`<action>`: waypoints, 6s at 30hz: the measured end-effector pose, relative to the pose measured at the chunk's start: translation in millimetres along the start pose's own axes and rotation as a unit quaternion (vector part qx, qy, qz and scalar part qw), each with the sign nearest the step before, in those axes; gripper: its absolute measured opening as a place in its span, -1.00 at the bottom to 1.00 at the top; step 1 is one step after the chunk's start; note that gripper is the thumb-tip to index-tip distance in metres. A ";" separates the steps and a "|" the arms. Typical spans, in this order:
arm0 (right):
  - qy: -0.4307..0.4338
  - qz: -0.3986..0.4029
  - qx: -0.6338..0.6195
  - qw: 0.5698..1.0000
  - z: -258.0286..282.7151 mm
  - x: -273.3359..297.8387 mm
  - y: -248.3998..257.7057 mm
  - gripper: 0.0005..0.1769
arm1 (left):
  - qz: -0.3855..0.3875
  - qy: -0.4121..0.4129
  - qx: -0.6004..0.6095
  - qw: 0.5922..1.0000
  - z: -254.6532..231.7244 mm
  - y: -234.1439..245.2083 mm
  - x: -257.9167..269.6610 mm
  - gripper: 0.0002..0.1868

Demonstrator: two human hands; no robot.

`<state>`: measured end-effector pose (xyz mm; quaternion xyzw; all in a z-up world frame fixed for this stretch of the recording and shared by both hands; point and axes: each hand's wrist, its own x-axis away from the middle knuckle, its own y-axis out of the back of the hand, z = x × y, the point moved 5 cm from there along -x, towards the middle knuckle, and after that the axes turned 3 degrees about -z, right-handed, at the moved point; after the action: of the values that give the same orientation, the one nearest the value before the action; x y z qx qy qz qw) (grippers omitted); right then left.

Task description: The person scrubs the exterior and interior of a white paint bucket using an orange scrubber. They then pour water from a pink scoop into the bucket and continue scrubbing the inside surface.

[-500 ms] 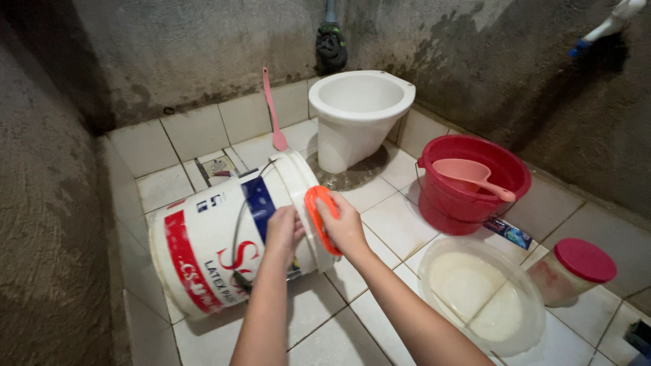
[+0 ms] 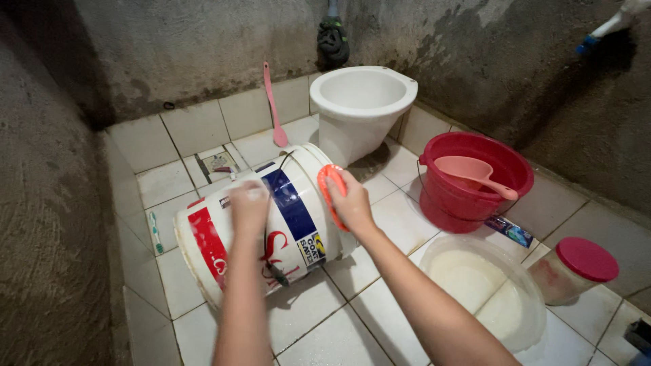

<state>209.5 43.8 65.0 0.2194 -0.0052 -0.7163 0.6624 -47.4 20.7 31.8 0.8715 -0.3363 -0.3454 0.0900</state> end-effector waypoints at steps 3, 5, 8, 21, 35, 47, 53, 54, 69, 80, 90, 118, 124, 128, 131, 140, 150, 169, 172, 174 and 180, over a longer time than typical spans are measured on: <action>0.125 -0.008 -0.027 0.992 10.2 6.4 -23.0 -0.49 | 0.016 0.317 -0.146 0.937 65.8 71.9 7.2 -0.53; 0.184 0.004 -0.020 0.983 21.6 12.6 -51.8 -0.44 | -0.012 0.352 -0.175 0.919 85.5 82.0 15.0 -0.40; 0.163 0.067 -0.026 0.984 50.0 31.4 -100.8 -0.47 | 0.002 0.342 -0.190 0.920 106.4 77.4 21.1 -0.42; 0.156 0.139 0.139 0.968 71.3 44.2 -104.3 -0.57 | -0.027 0.382 -0.173 0.908 89.0 93.2 37.0 0.04; 0.126 0.013 0.136 0.982 21.0 -24.9 2.0 -0.54 | 0.149 0.322 -0.269 0.896 43.5 77.8 33.7 0.06; -0.006 0.108 0.152 0.982 -20.3 14.8 -129.5 -0.42 | -0.014 0.257 -0.128 0.958 105.5 56.0 27.5 -0.42; 0.145 0.078 0.028 0.986 -7.2 27.7 -124.3 -0.47 | 0.015 0.277 -0.132 0.952 110.6 62.6 24.9 -0.29; 0.117 0.073 0.065 0.988 -11.6 12.2 -116.7 -0.48 | 0.015 0.266 -0.127 0.956 110.8 63.0 24.9 -0.28; 0.039 -0.034 0.087 0.995 -31.9 -41.3 -97.5 -0.55 | 0.112 0.209 -0.192 0.952 90.5 57.7 7.5 -0.32; 0.182 0.171 0.298 0.921 26.9 -6.4 -108.8 -0.31 | 0.242 0.213 -0.341 0.883 31.0 72.6 9.3 -0.10; 0.179 0.088 0.346 0.917 1.5 -75.3 -57.7 -0.22 | 0.310 0.140 -0.371 0.864 26.2 63.7 17.6 0.39; 0.157 -0.044 0.274 0.948 -2.3 -92.6 -107.3 -0.19 | 0.292 0.078 -0.328 0.895 50.1 71.5 12.3 0.66; 0.104 -0.044 0.257 0.960 -11.2 -63.2 -126.9 -0.25 | 0.302 0.087 -0.313 0.896 54.1 65.3 15.7 0.69; 0.179 0.028 0.224 0.958 25.1 25.7 -184.9 -0.08 | 0.296 0.064 -0.323 0.897 58.3 60.8 18.0 0.67; 0.210 0.066 0.179 0.959 40.8 46.6 -186.2 -0.10 | 0.301 0.068 -0.331 0.892 55.7 61.8 19.1 0.67; 0.139 -0.014 0.254 0.957 -13.4 -79.7 -92.3 -0.10 | 0.310 0.085 -0.348 0.881 42.2 68.2 22.1 0.64; -0.069 0.092 -0.096 0.989 -58.9 -242.7 7.0 -0.46 | 0.273 -0.007 -0.242 0.931 -4.3 -67.3 30.0 0.11; -0.225 0.324 -0.238 0.888 -41.1 -192.9 22.6 -0.51 | 0.089 0.361 0.144 0.917 -48.5 -112.5 -79.6 -0.47; -0.179 0.289 -0.210 0.917 -70.7 -208.5 41.4 -0.44 | 0.067 0.376 0.102 0.919 -71.0 -62.3 -103.7 -0.51; -0.158 0.269 -0.202 0.928 -87.3 -211.4 47.2 -0.40 | 0.105 0.374 0.207 0.898 -84.8 -39.3 -103.6 -0.47; -0.062 0.218 -0.177 0.958 -97.7 -218.2 82.1 -0.43 | 0.099 0.417 0.267 0.863 -113.5 -16.2 -91.8 -0.43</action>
<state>324.3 269.0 68.3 0.0477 0.0331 -0.5563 0.8290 -12.9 83.9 159.8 0.8869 -0.4314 0.1640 0.0198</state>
